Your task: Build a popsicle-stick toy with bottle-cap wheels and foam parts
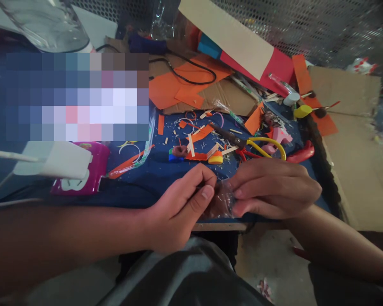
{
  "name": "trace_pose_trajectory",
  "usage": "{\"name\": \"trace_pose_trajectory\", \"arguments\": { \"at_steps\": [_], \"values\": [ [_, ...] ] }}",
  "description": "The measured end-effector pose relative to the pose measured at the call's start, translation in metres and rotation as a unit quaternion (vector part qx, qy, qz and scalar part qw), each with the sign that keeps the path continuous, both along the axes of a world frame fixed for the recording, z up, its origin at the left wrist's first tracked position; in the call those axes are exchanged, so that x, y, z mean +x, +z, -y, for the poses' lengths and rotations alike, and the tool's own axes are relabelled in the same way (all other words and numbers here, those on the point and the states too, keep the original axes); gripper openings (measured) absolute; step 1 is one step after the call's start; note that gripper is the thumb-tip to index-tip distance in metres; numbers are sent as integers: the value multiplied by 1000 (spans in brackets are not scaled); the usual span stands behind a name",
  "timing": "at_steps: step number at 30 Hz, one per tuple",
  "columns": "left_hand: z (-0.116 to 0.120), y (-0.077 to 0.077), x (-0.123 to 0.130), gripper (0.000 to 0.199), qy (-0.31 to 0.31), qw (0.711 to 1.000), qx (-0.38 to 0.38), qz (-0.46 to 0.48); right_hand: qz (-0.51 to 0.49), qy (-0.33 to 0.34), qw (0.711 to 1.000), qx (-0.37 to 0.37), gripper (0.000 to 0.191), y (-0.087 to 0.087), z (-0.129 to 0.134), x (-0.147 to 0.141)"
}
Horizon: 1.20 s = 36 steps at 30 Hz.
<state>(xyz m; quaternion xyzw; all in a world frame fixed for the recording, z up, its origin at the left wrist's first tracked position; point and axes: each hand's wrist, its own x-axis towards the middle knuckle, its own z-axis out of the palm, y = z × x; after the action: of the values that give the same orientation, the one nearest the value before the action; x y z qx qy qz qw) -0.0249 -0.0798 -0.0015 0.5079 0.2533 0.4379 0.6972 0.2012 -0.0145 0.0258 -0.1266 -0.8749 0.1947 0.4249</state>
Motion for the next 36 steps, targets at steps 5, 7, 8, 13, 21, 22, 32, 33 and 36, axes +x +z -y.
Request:
{"name": "trace_pose_trajectory", "arguments": {
  "at_steps": [5,7,8,13,21,22,32,33,36],
  "values": [
    [1,-1,0,19,-20,999,-1,39,70,-16,997,34,9,6,-2,4],
    [2,-1,0,19,-21,999,-1,49,78,-14,996,33,10,7,-1,5],
    [2,-1,0,20,-20,999,0,48,76,-12,997,32,10,7,-1,5],
    [0,-1,1,18,-20,999,12,48,72,-15,997,20,14,4,1,6],
    [0,-4,4,20,-1,998,36,46,56,-32,998,17,9,4,-2,8],
    [0,-4,4,20,-1,998,39,49,58,-43,997,20,8,4,-2,8],
    [1,-6,5,21,-3,997,36,61,52,-82,995,11,13,0,-1,6],
    [1,-6,5,20,-2,997,39,64,58,-81,995,12,13,0,0,7],
    [0,-6,5,21,6,997,51,55,58,-88,994,16,13,1,0,8]
  ]
}}
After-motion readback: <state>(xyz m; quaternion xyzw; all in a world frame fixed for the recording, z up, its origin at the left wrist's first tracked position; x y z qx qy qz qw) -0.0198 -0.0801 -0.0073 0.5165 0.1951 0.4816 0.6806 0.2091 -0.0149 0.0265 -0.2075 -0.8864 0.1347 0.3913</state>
